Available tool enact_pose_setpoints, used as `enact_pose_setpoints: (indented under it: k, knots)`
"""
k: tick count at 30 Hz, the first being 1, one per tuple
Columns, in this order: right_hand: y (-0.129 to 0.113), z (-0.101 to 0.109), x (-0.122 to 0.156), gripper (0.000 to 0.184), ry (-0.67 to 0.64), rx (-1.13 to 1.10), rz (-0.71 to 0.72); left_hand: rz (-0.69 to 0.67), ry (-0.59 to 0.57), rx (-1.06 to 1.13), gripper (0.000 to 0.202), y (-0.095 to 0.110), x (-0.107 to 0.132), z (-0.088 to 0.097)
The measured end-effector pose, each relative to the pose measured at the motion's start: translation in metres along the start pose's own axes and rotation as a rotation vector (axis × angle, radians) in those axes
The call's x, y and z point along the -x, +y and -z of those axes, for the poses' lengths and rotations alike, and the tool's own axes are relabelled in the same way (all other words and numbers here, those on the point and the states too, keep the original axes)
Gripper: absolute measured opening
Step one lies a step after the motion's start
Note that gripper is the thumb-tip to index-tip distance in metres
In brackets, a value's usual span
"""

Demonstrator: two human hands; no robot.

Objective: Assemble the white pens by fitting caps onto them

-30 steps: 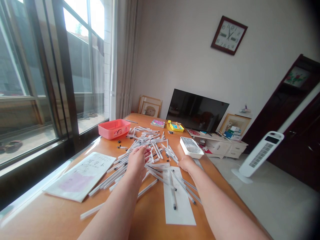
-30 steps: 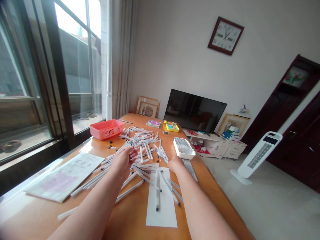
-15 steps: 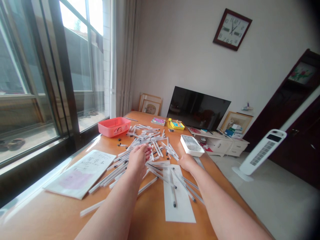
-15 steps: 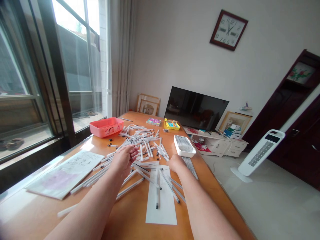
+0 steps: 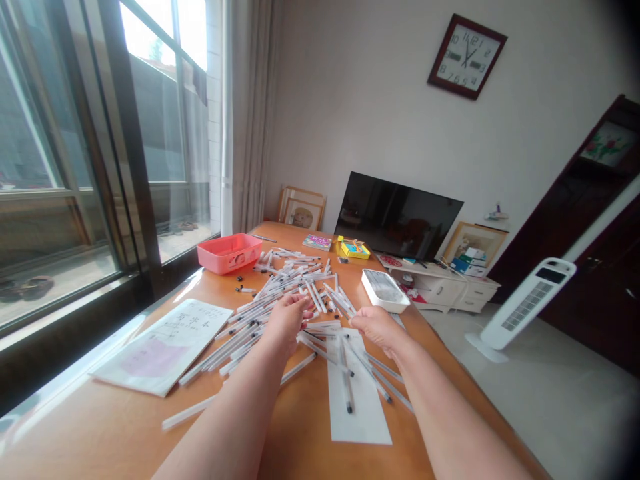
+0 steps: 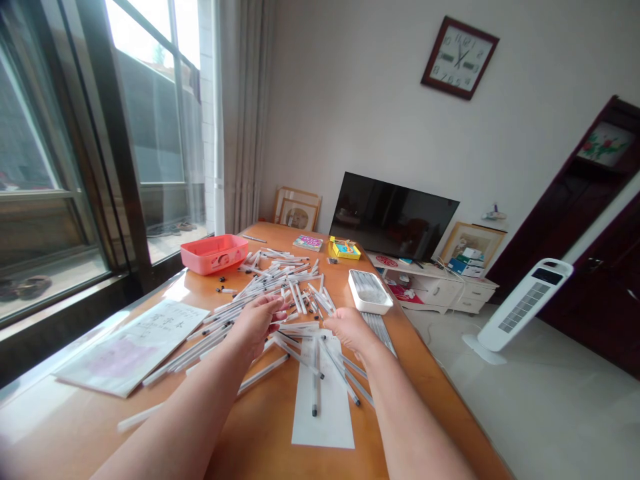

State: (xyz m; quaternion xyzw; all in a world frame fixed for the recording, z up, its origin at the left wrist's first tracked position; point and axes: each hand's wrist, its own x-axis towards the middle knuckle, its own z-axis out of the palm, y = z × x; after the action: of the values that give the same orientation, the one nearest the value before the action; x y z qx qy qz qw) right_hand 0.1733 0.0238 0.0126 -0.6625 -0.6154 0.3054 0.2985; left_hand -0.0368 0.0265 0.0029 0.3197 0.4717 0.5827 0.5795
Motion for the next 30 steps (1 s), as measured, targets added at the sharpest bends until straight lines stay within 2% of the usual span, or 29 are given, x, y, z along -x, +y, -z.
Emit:
enact_pose_setpoints:
  k: [5, 9, 14, 17, 19, 23, 30]
  knots:
    - [-0.021, -0.010, 0.021, 0.015, -0.148, -0.202, 0.061, 0.039, -0.137, -0.075, 0.034, -0.004, 0.002, -0.002]
    - [-0.027, -0.019, 0.028, 0.015, -0.193, -0.250, 0.110, 0.039, -0.240, -0.043, 0.032, -0.007, 0.001, -0.004]
    - [-0.027, -0.026, 0.026, 0.019, -0.219, -0.230, 0.080, 0.016, -0.263, -0.032, 0.028, -0.008, 0.000, -0.004]
    - [-0.029, -0.027, 0.023, 0.020, -0.285, -0.261, 0.055, -0.031, -0.215, -0.021, 0.030, -0.005, -0.003, -0.001]
    - [-0.030, -0.026, 0.019, 0.019, -0.288, -0.272, 0.058, -0.080, -0.121, 0.022, 0.031, 0.000, -0.007, 0.004]
    - [-0.025, -0.025, 0.007, 0.017, -0.214, -0.185, 0.092, -0.154, 0.088, 0.120, 0.032, 0.007, -0.018, 0.016]
    - [-0.021, -0.046, -0.028, 0.011, -0.111, 0.014, 0.134, -0.216, 0.195, 0.229, 0.039, 0.009, -0.027, 0.025]
